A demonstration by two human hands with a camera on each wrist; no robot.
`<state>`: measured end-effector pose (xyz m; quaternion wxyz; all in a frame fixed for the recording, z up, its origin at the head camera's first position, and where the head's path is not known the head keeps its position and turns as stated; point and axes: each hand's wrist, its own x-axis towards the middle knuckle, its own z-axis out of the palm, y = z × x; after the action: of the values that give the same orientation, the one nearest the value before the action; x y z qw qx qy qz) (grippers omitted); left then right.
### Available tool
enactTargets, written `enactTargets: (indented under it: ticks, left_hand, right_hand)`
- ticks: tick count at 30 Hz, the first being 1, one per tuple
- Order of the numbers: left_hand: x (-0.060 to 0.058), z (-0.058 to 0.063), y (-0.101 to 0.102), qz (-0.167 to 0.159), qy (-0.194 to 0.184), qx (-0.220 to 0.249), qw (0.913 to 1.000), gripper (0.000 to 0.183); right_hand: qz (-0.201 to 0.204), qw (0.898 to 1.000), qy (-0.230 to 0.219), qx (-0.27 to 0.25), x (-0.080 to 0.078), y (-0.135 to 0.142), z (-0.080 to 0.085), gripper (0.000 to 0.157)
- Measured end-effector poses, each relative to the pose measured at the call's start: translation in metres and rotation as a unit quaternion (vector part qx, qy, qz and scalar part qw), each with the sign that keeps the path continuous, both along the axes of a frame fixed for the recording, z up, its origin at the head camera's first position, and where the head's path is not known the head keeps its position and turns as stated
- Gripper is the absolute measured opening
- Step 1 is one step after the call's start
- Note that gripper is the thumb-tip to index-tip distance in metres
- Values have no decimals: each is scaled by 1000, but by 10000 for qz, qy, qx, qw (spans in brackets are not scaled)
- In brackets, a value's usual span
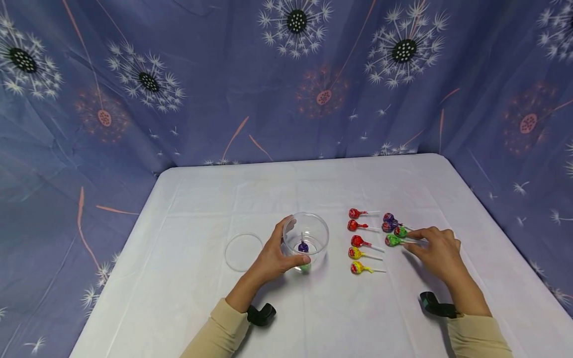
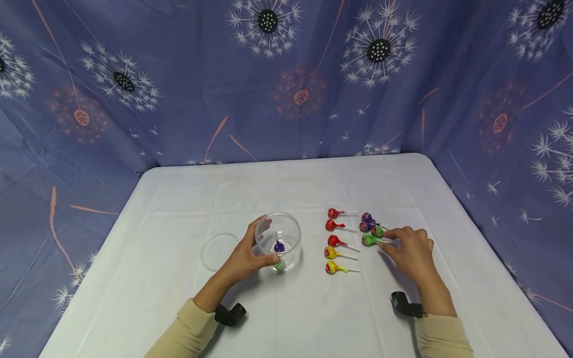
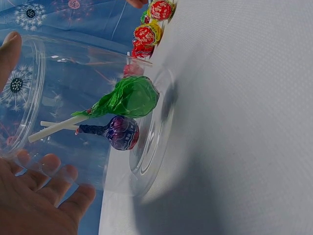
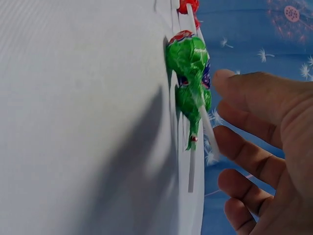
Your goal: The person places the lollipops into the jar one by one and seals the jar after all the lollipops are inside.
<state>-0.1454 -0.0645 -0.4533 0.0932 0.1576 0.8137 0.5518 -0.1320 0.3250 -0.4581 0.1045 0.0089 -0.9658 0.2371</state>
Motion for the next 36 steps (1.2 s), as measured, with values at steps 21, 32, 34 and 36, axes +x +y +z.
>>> enactTargets:
  ticks: [21, 32, 34, 36]
  left_hand:
    - [17, 42, 3, -75, -194, -29, 9998, 95]
    - [3, 7, 2, 19, -101, -32, 9999, 99]
    - [2, 3, 1, 35, -46, -31, 10000, 98]
    - [2, 2, 1, 44, 4, -33, 10000, 98]
  right_hand:
    - [-186, 9998, -35, -119, 7, 9, -15, 12]
    - [-272, 9986, -234, -390, 10, 12, -19, 15]
    - [-363, 9979, -335, -409, 10, 12, -19, 16]
    - [-452, 9971, -431, -424, 10, 12, -19, 17]
